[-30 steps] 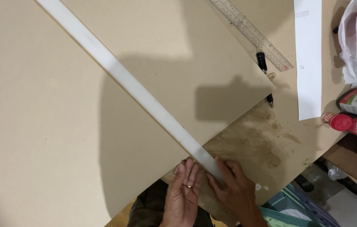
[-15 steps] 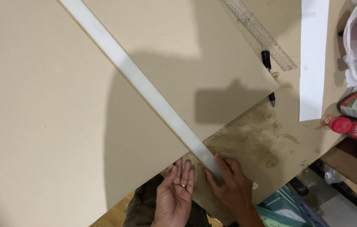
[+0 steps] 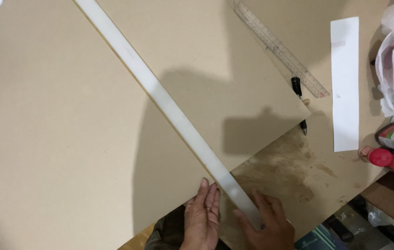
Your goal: The person is aligning a long white guide on a large board, securing it with a binder clip, and marking the board.
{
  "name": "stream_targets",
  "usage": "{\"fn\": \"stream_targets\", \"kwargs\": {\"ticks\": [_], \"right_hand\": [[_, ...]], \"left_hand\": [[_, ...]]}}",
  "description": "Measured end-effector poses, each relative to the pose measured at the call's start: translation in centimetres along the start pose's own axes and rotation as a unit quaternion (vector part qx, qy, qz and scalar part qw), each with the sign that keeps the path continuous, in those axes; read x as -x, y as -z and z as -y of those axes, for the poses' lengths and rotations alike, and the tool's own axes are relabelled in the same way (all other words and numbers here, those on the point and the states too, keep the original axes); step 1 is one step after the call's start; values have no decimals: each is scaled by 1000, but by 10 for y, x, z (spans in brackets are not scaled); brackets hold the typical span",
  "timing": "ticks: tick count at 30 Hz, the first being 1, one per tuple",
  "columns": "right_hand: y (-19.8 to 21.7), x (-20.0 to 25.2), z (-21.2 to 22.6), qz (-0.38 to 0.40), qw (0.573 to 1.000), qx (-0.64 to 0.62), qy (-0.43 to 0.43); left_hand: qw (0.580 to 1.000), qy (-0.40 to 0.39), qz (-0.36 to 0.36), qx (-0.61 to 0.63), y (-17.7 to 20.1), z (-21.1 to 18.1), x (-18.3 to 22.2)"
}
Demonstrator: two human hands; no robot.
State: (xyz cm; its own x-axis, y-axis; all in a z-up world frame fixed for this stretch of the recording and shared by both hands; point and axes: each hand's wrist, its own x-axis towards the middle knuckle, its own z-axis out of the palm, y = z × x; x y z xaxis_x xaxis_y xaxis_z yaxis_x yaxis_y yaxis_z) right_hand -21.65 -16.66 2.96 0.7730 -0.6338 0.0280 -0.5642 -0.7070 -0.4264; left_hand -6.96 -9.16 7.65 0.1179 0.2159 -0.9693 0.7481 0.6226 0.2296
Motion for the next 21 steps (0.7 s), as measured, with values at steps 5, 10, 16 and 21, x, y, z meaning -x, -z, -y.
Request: {"fn": "stream_targets", "kwargs": {"ticks": [5,10,16,21], "right_hand": [[15,-20,-4,149,976,-37,-154],[17,-87,7,334,883,-229,-236],[1,-104,9,373,815,-314,-313],[3,-108,11,379,799,-323,-337]], "left_hand": [[1000,-13,-3,10,-6,4,4],[1000,-23,9,-7,-1,10,-7],[1000,-20,3,-24,2,12,-23],[999,-27,24,-17,12,20,-42]]}}
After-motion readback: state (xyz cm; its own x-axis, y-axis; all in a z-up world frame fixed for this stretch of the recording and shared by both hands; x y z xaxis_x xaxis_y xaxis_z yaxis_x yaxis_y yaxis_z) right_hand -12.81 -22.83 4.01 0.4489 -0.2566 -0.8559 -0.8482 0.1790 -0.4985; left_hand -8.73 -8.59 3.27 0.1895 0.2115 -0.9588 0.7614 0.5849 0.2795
